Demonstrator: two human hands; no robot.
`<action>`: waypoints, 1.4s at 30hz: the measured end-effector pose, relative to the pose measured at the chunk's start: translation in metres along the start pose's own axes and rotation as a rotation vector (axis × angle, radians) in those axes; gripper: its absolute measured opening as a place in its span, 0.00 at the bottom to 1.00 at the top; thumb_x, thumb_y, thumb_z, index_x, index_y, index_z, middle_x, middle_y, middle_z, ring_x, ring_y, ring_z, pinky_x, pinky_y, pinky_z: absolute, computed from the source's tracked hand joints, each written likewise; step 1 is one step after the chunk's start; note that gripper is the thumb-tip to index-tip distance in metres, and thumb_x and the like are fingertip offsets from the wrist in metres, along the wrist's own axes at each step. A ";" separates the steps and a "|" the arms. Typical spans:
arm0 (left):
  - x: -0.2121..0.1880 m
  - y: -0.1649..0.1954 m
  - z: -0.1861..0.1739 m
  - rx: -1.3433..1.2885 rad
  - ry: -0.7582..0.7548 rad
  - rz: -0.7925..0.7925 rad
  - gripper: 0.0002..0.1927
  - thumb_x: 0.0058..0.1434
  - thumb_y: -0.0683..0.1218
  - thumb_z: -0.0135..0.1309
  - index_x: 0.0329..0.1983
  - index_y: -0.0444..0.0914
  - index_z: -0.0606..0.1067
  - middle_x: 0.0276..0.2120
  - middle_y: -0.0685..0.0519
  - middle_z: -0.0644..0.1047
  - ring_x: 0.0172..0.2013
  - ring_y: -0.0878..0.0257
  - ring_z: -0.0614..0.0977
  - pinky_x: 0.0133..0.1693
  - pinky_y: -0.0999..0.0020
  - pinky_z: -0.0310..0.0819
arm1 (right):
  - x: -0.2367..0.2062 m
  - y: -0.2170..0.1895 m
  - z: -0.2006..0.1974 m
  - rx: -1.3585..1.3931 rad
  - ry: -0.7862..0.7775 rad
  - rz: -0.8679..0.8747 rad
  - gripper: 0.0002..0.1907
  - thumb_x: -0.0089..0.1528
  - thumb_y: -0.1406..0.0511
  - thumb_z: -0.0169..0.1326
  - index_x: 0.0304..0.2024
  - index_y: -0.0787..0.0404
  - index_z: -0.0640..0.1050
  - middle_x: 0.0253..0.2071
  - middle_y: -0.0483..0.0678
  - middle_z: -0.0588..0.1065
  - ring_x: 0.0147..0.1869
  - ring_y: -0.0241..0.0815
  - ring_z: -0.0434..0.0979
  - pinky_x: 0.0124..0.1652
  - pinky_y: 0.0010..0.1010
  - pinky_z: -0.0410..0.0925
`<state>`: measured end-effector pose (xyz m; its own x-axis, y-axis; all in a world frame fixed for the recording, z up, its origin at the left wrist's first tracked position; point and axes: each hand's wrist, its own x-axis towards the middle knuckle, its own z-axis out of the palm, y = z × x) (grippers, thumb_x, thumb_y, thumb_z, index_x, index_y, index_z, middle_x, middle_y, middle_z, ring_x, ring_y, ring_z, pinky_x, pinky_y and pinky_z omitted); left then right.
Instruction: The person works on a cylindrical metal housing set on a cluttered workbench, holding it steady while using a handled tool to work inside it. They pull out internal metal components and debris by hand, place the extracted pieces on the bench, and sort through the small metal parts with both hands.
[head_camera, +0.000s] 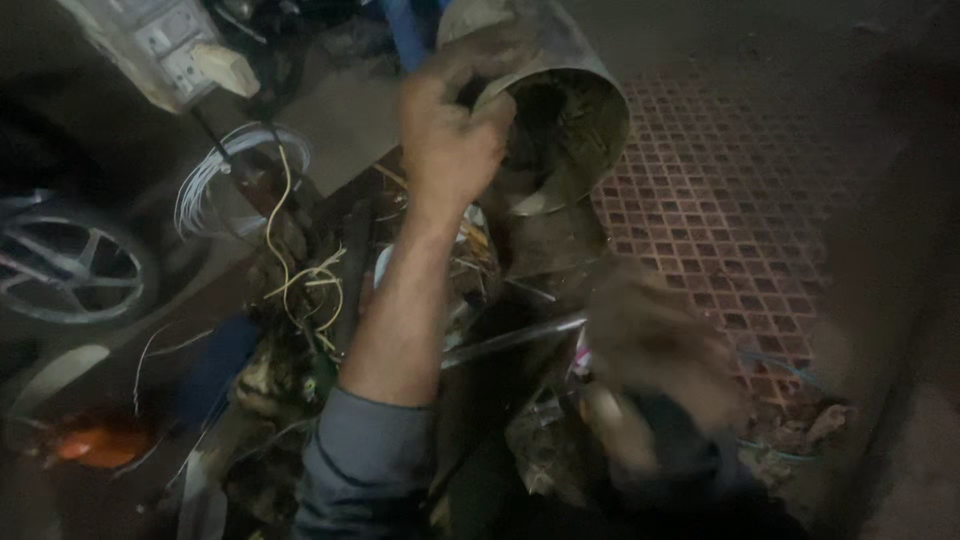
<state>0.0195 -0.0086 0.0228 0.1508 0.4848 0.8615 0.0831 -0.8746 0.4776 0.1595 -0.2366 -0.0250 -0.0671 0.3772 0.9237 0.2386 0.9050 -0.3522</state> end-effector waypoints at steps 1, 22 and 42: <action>-0.001 -0.002 0.001 -0.035 0.012 -0.011 0.18 0.57 0.34 0.53 0.51 0.34 0.81 0.54 0.47 0.83 0.55 0.55 0.86 0.60 0.62 0.79 | -0.003 -0.004 -0.002 0.029 0.011 -0.005 0.07 0.60 0.68 0.57 0.41 0.62 0.77 0.38 0.51 0.77 0.45 0.48 0.82 0.51 0.41 0.75; -0.012 -0.003 0.006 -0.150 0.095 0.015 0.16 0.58 0.31 0.51 0.48 0.32 0.81 0.55 0.46 0.83 0.59 0.56 0.84 0.64 0.62 0.79 | 0.018 0.059 0.037 -0.021 0.134 -0.101 0.08 0.66 0.65 0.55 0.40 0.64 0.73 0.35 0.53 0.75 0.38 0.48 0.77 0.42 0.41 0.72; -0.014 0.001 0.006 -0.206 0.082 0.001 0.20 0.57 0.29 0.50 0.50 0.33 0.82 0.57 0.44 0.82 0.59 0.56 0.82 0.66 0.62 0.75 | 0.025 0.084 0.049 -0.012 0.157 -0.052 0.09 0.67 0.64 0.54 0.42 0.64 0.74 0.35 0.51 0.74 0.36 0.44 0.76 0.44 0.39 0.72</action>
<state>0.0236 -0.0161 0.0105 0.0696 0.4896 0.8692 -0.1217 -0.8606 0.4945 0.1304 -0.1417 -0.0387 0.0719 0.2934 0.9533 0.2506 0.9198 -0.3020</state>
